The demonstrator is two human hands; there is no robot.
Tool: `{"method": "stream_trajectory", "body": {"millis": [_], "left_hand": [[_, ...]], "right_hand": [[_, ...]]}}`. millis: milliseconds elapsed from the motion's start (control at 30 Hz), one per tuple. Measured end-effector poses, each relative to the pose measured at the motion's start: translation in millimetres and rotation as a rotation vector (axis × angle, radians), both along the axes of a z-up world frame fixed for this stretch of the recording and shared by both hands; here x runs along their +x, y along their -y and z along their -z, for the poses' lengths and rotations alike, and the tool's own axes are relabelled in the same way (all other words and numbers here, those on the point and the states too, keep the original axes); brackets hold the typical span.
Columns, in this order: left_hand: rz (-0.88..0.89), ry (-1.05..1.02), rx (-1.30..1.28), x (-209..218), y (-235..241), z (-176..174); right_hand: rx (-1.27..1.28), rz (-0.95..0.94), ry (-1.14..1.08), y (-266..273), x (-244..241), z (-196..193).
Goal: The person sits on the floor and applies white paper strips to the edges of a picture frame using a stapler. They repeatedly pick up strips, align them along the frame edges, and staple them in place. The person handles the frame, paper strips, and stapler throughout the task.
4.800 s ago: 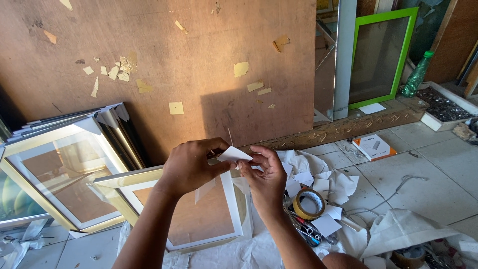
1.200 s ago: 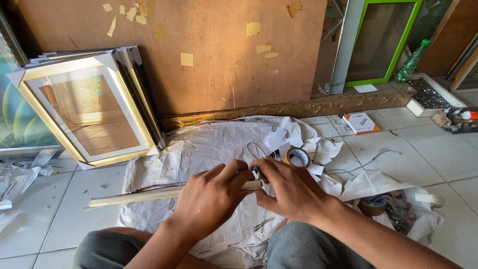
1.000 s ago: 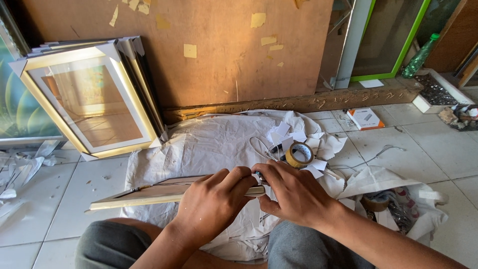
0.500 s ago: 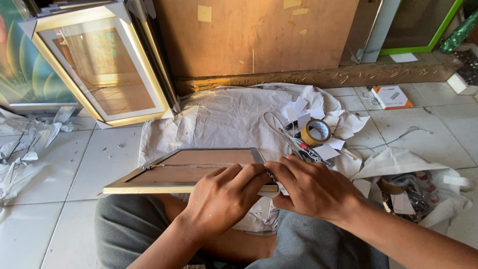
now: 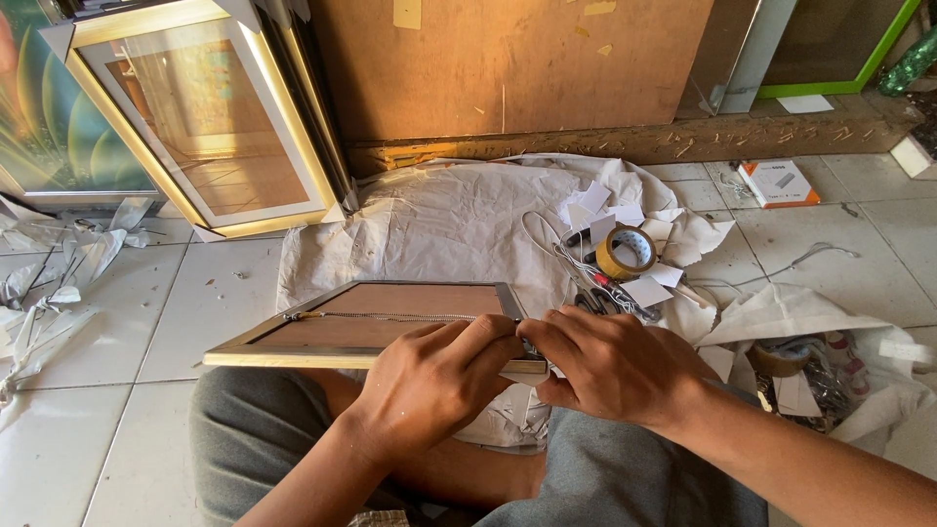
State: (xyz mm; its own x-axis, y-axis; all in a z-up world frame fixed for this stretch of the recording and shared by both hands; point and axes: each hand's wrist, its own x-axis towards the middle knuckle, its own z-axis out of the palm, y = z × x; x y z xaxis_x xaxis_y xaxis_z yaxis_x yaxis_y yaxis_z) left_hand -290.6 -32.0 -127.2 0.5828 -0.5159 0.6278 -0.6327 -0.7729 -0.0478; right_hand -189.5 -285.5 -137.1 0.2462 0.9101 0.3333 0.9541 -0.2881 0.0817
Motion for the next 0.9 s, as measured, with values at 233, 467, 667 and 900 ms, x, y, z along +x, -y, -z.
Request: {"method": "stream_trajectory", "body": {"millis": [233,467,667,900], "left_hand": [[-0.006,-0.124,-0.036,43,-28,-58],[0.088,-0.266,-0.306,135,-44,-100],[0.159,-0.397,-0.408,180,-54,-113],[0.159,-0.478,-0.481,209,-63,-112]], "right_hand": [[0.470,0.053,-0.617,-27,34,-32],[0.674,-0.089,-0.743,-40,114,-64],[0.729,-0.020,-0.890,-48,166,-68],[0.719,0.056,-1.152,-61,204,-76]]}}
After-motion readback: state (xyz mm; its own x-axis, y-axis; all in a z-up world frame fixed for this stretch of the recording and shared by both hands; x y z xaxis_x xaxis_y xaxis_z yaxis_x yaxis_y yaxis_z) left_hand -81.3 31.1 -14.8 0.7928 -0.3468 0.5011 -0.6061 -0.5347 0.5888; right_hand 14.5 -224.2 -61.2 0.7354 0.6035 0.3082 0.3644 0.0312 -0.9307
